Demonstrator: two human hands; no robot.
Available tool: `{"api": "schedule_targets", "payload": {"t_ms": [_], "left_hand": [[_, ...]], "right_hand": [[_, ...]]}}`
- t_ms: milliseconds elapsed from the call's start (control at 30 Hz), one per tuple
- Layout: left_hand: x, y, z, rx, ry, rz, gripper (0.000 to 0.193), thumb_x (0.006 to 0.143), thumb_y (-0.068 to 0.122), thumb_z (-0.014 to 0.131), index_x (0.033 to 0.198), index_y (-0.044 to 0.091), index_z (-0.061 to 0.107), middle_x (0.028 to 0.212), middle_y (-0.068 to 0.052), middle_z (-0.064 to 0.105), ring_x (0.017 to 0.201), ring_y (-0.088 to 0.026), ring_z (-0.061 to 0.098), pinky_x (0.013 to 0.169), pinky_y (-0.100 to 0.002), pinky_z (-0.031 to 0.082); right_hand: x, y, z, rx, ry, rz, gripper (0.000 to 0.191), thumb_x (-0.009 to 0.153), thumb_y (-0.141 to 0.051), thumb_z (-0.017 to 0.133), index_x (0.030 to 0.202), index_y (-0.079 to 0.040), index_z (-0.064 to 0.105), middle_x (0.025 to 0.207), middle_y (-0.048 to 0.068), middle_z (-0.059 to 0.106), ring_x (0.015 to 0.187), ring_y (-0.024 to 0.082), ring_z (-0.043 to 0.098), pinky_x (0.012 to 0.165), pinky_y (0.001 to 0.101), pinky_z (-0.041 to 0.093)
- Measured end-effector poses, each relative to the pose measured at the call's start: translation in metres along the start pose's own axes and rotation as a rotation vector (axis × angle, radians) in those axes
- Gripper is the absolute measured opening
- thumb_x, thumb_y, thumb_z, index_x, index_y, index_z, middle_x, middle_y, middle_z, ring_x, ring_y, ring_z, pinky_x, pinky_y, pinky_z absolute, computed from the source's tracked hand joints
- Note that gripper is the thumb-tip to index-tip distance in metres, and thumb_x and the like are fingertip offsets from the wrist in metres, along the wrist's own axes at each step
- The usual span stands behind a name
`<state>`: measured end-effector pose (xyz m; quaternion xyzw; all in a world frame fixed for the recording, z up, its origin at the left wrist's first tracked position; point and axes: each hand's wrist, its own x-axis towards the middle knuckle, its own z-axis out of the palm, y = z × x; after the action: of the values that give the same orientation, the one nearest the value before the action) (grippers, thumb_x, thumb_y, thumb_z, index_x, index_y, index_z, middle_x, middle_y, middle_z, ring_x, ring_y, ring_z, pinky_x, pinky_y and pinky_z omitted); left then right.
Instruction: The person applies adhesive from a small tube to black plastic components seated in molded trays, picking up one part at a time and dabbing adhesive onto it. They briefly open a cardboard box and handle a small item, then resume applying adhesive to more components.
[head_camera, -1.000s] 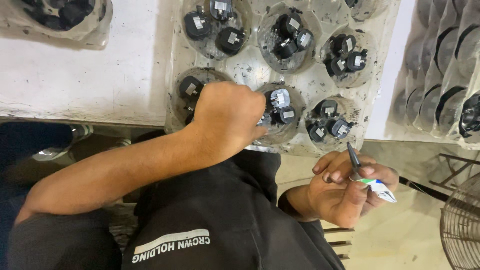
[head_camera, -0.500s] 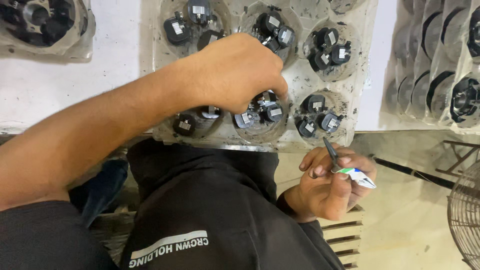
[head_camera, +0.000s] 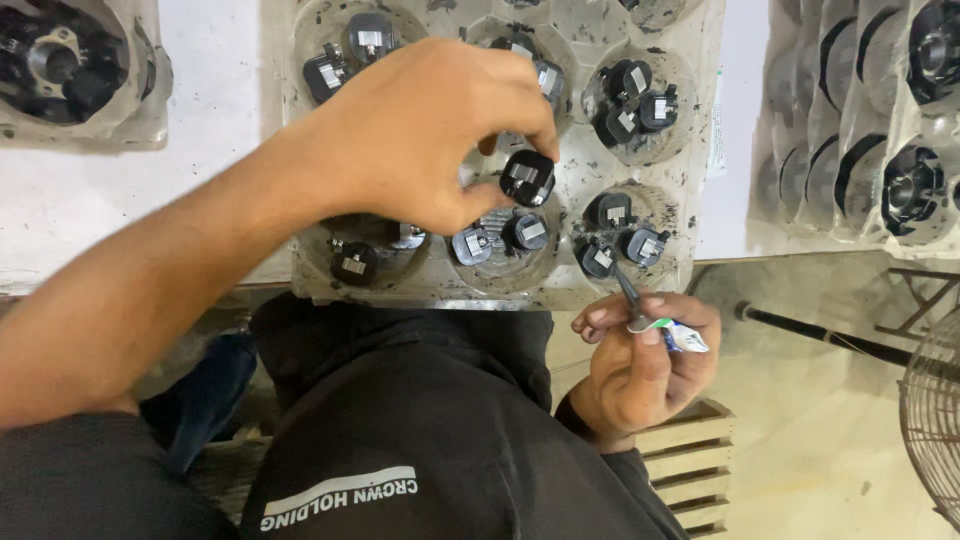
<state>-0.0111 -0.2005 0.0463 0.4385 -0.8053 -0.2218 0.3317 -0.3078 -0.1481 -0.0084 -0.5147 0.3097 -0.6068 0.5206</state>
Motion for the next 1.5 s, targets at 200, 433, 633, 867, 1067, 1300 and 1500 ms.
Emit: {"api": "schedule_targets", "payload": {"t_ms": [200, 433, 633, 867, 1067, 1300, 1500], "left_hand": [[-0.050, 0.046, 0.040, -0.784, 0.246, -0.384, 0.033, 0.080, 0.001, 0.083, 0.111, 0.001, 0.069, 0.118, -0.009, 0.077, 0.102, -0.010, 0.076, 0.093, -0.026, 0.062], [-0.083, 0.074, 0.080, -1.098, 0.562, -0.427, 0.047, 0.086, -0.006, 0.084, 0.129, 0.000, 0.066, 0.125, -0.009, 0.072, 0.103, -0.008, 0.069, 0.091, -0.025, 0.061], [-0.084, 0.080, 0.080, -0.924, 0.706, -0.425, 0.048, 0.085, -0.011, 0.084, 0.128, 0.005, 0.070, 0.127, -0.008, 0.061, 0.110, -0.014, 0.072, 0.091, -0.029, 0.065], [-0.089, 0.080, 0.078, -1.007, 0.690, -0.440, 0.049, 0.084, -0.019, 0.073, 0.127, 0.004, 0.069, 0.132, -0.010, 0.059, 0.114, -0.019, 0.073, 0.093, -0.032, 0.064], [-0.090, 0.080, 0.079, -1.036, 0.685, -0.425, 0.047, 0.086, -0.015, 0.078, 0.128, 0.004, 0.068, 0.131, -0.009, 0.058, 0.115, -0.018, 0.071, 0.093, -0.032, 0.064], [-0.094, 0.081, 0.081, -0.997, 0.631, -0.430, 0.047, 0.086, -0.007, 0.083, 0.129, 0.006, 0.069, 0.129, -0.007, 0.062, 0.114, -0.015, 0.071, 0.095, -0.028, 0.065], [-0.094, 0.079, 0.084, -1.045, 0.621, -0.419, 0.048, 0.087, -0.007, 0.083, 0.130, 0.007, 0.069, 0.128, -0.006, 0.062, 0.113, -0.014, 0.070, 0.095, -0.027, 0.065]], "right_hand": [[-0.004, -0.001, 0.010, 0.051, -0.199, 0.056, 0.017, 0.107, -0.012, 0.060, 0.109, 0.006, 0.060, 0.089, 0.016, 0.060, 0.074, 0.022, 0.057, 0.067, 0.0393, 0.055], [0.001, -0.002, 0.017, -0.045, -0.432, 0.035, 0.022, 0.102, -0.016, 0.069, 0.108, 0.004, 0.063, 0.085, 0.014, 0.062, 0.068, 0.017, 0.058, 0.057, 0.0338, 0.055], [-0.001, 0.006, 0.030, 0.196, -0.456, 0.022, 0.022, 0.100, -0.016, 0.072, 0.107, 0.003, 0.063, 0.084, 0.017, 0.065, 0.075, 0.024, 0.064, 0.062, 0.0406, 0.060], [-0.002, 0.009, 0.037, 0.181, -0.429, 0.054, 0.024, 0.101, -0.019, 0.076, 0.103, 0.000, 0.062, 0.088, 0.015, 0.061, 0.073, 0.022, 0.064, 0.057, 0.0359, 0.061], [-0.003, 0.008, 0.039, 0.203, -0.432, 0.105, 0.022, 0.099, -0.017, 0.076, 0.103, -0.002, 0.060, 0.087, 0.013, 0.058, 0.072, 0.018, 0.060, 0.055, 0.0325, 0.059], [0.001, 0.009, 0.041, 0.228, -0.454, 0.090, 0.018, 0.097, -0.011, 0.075, 0.100, -0.002, 0.060, 0.083, 0.014, 0.060, 0.068, 0.019, 0.061, 0.050, 0.0296, 0.056], [0.007, 0.014, 0.040, 0.196, -0.499, 0.013, 0.022, 0.095, -0.015, 0.077, 0.098, -0.001, 0.060, 0.082, 0.017, 0.062, 0.068, 0.020, 0.061, 0.048, 0.0274, 0.053]]}}
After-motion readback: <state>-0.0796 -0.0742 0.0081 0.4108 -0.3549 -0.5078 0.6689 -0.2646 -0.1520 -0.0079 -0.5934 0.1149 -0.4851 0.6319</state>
